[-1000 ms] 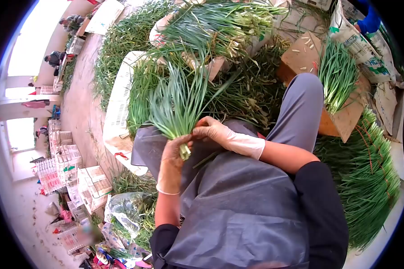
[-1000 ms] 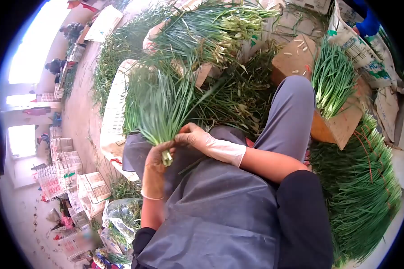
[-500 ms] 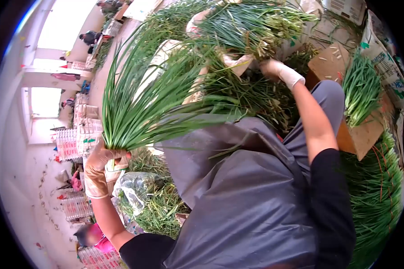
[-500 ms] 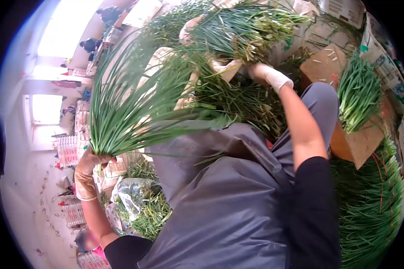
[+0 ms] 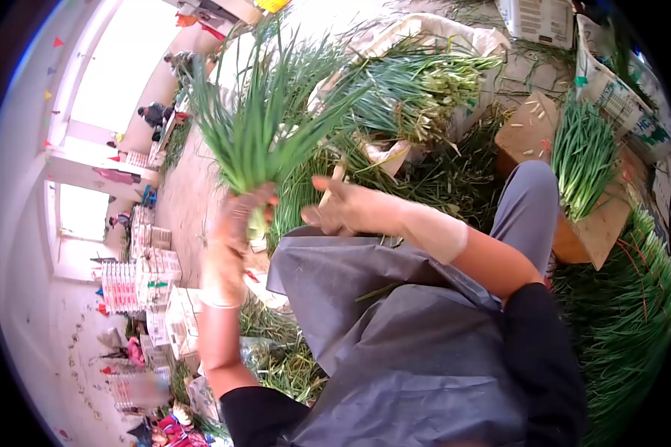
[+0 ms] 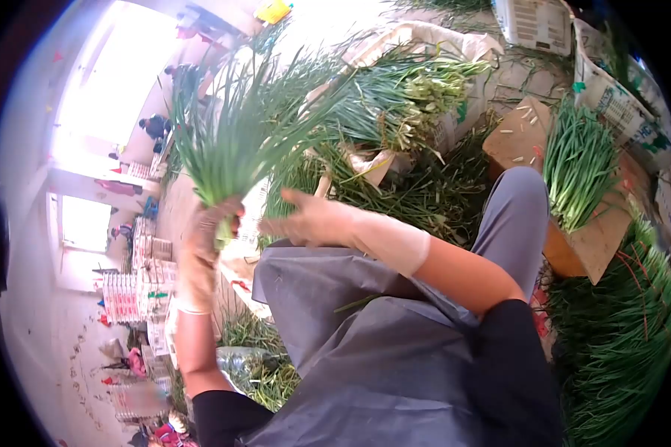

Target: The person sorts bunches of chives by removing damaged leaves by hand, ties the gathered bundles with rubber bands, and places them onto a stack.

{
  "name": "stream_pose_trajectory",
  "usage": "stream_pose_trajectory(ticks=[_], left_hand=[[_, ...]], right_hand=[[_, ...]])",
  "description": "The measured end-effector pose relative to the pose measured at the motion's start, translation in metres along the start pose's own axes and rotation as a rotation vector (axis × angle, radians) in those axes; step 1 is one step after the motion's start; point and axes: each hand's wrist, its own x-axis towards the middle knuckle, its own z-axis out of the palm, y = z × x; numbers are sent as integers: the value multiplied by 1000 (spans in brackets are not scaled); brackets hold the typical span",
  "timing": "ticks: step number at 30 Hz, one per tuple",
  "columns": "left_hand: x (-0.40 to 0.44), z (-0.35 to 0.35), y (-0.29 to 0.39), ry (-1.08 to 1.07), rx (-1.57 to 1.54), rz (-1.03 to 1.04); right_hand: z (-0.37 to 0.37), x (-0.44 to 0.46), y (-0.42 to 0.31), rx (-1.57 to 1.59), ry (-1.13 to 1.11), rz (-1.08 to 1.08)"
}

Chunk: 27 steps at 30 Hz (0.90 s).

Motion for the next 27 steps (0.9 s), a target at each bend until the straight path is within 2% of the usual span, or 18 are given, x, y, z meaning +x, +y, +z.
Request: stream_pose_trajectory(ticks=[1,3,4,5,7,8,9,11,13,15,16,19,20,21,22,23,25,27], left_hand=[[2,20,-15,-41,-7,31],[36,54,-87,-126,96,154],[43,76,-110,-129,91,169],[48,99,-131,-137,143,263],[42,130,-136,-141,232,445],[32,125,-124,-438,-160,127],[24,121,-113,-620,-369,247],[45,128,-135,-486,-574,177],[49,129,-127,-394,-975,145],[59,132,-122,-373,-1107,245],[58,131,-106,-269,-1178,203],[68,130,-96,-274,-1008,385],[67,134,-93,-175,-886,399],[67,135,-91,-195,-882,429],[68,132,-90,-118,-787,445],[69,129,-90,-37,-691,458],[61,118,-78,-53,-665,503],[71,113,-76,-13,-683,571]], right_hand=[[-12,24,15,196,-108,-290],[-15,16,-22,64,95,-143],[-15,56,13,-232,421,-204],[-10,58,29,-409,624,-191],[-25,50,51,-412,703,-258],[-35,44,58,-509,753,-200],[-40,36,62,-603,795,-136],[-35,15,68,-831,822,-245],[-30,6,91,-1140,798,-492],[-22,-1,105,-1221,787,-453],[-25,0,118,-1261,840,-508],[-41,4,134,-1245,822,-558],[-49,2,131,-1225,716,-480],[-56,0,122,-1201,618,-405],[-63,-2,114,-1275,610,-367],[-72,-9,106,-1129,573,-382],[-80,-30,68,-758,529,-333],[-68,-53,25,-648,716,-531]])
